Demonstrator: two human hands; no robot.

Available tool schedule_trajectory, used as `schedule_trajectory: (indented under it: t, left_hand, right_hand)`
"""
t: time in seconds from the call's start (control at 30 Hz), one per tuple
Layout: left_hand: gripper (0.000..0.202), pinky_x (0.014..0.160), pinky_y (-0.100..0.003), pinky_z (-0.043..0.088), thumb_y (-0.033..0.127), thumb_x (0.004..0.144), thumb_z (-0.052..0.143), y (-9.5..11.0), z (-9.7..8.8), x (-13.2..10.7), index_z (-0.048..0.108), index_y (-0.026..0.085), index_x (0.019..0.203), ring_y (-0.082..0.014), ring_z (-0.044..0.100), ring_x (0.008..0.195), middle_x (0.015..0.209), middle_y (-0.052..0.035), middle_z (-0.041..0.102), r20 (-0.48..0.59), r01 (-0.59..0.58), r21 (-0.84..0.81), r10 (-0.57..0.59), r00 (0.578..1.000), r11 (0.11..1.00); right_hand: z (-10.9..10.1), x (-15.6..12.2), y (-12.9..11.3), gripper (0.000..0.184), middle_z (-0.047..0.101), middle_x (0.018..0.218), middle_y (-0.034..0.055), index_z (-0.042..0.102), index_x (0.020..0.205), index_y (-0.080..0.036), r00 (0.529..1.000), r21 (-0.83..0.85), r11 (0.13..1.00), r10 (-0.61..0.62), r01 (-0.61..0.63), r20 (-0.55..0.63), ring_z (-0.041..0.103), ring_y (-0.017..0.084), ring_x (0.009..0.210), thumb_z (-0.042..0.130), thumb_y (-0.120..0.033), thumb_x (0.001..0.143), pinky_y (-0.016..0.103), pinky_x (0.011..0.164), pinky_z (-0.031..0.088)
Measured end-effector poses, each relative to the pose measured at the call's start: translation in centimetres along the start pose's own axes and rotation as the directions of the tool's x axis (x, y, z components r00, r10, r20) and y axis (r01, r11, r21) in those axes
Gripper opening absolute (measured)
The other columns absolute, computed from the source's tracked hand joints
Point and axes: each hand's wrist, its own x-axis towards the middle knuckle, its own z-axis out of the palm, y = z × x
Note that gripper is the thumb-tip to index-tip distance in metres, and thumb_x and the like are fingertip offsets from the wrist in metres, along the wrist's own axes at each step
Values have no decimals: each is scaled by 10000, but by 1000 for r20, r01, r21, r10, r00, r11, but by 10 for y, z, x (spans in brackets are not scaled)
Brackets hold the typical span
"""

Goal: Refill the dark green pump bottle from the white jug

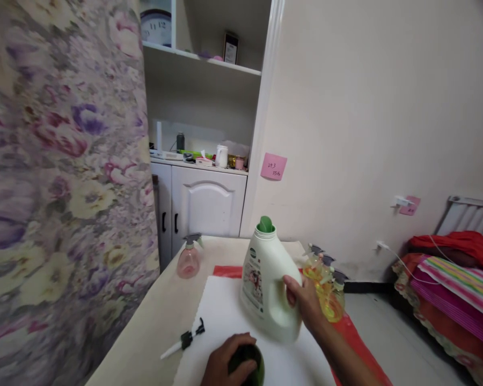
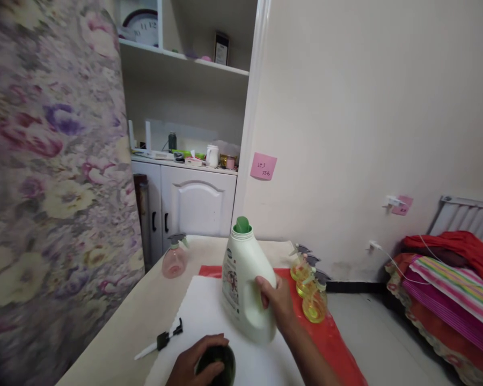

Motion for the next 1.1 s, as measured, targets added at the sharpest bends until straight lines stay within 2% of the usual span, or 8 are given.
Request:
schedule_trajectory:
  t: [0.23,0.43,0.57,0.73,0.87,1.1]
  left_hand:
    - [250,921,-307,475,213,679,637,14,3,-8,710,252,915,-239,659,994,985,-17,759,-15,-13,-73,12,1000,997]
    - [250,881,-293,477,209,667,627,17,6,-8,709,225,903,-229,662,945,951,-23,751,-18,-26,-145,24,1000,989]
    - [242,929,-310,454,216,666,626,16,8,-7,718,227,890,-240,651,1012,996,-27,756,-19,-2,-194,-2,1000,981]
    - [247,925,-310,448,199,657,638,15,11,-8,722,220,889,-241,652,1010,1000,-27,759,-17,-19,-260,16,1000,966]
    - [250,845,-299,474,176,650,642,15,15,-9,719,211,886,-227,662,912,914,-12,761,-8,-19,-297,18,1000,955]
    - [219,791,-277,468,152,632,650,17,18,-9,725,200,832,-208,644,842,845,-3,744,-3,-25,-322,25,1000,946]
  right_hand:
    - [-71,-44,-33,423,430,338,-69,521,545,-190,990,-168,983,88,-69,108,334,66,340,666,-562,684,218,394,261]
    - [-107,-83,-52,430,543,469,-20,661,694,-162,949,-332,932,226,-145,220,364,69,350,676,-584,619,192,308,244]
    - [-117,-96,-57,364,578,514,2,694,670,-165,923,-400,909,250,-119,294,376,75,386,688,-523,609,193,316,239]
    - [-124,-94,-52,242,686,680,25,721,760,-181,860,-591,806,329,-41,390,541,149,578,702,-381,625,200,493,414]
    - [-122,-91,-51,175,698,697,4,701,753,-201,837,-637,769,313,55,450,551,145,594,701,-343,652,194,502,390]
    - [-112,-88,-71,146,699,661,-14,687,736,-182,801,-733,675,392,84,453,567,129,582,678,-296,644,181,491,366]
